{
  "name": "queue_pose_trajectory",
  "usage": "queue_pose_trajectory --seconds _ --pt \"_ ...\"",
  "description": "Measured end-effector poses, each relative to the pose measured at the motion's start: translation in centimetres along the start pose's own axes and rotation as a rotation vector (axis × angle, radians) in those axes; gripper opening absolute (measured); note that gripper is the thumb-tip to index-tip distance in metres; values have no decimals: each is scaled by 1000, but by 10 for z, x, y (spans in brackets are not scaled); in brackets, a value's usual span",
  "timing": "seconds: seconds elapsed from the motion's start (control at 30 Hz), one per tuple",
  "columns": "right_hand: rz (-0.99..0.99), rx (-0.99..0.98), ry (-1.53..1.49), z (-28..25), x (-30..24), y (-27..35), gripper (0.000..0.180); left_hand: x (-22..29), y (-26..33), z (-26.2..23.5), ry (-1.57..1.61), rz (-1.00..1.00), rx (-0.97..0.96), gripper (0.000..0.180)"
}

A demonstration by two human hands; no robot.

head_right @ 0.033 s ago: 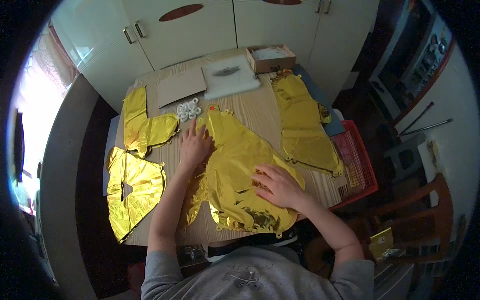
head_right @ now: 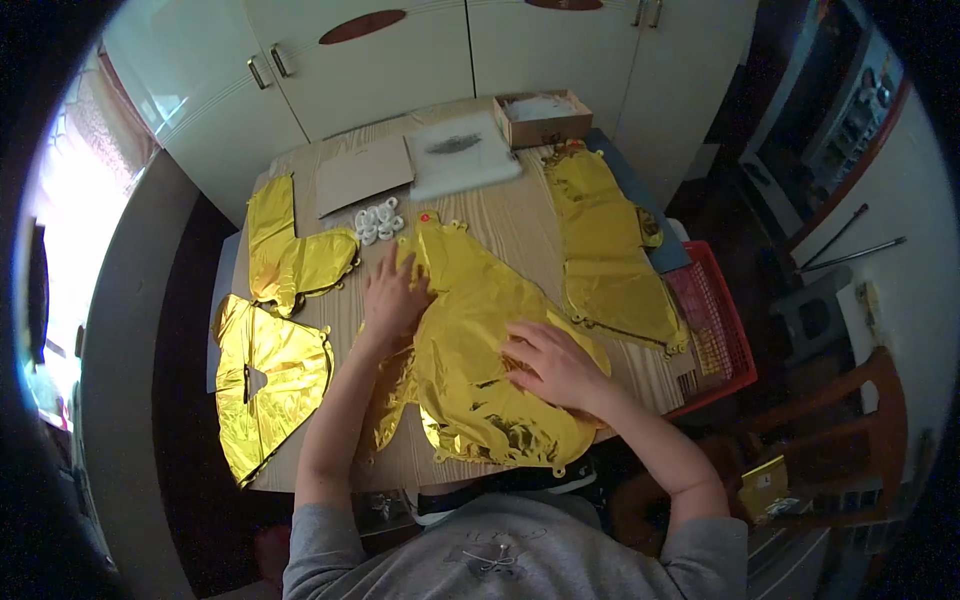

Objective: Folding gold-colored foil sheets into specific shapes on a workbench.

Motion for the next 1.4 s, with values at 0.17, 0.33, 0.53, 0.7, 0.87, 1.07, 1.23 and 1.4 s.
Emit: queue_pose_trajectory --seconds 0.17,0.33,0.53,0.7,0.87,1.07,1.23,1.4 --pt "9 -43 12 29 34 -57 40 37 30 2 81 180 -189 73" --pt "45 -107 112 61 65 -107 48 27 36 13 -77 208 -292 78" --pt "121 -102 147 82 95 -129 49 25 35 13 -65 230 -292 78" --pt "160 -99 78 81 101 -132 50 25 37 13 -76 233 -297 79" --pt "164 -68 101 79 102 -136 49 25 37 13 -64 227 -312 79" --pt "151 -87 87 83 109 -145 47 23 37 14 -62 217 -328 80" --pt "128 -72 82 86 111 -154 47 19 38 12 -54 202 -335 80" --pt "138 -89 93 88 113 -156 47 19 35 13 -70 201 -340 81"
Point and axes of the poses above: each hand's wrist, its own y-axis away from the middle knuckle, its own z-axis out of the palm, x = y × z, the point moved 8 cm from there along -y, towards the middle knuckle, and after that the axes turned 10 degrees about y, right-handed, at the moved point
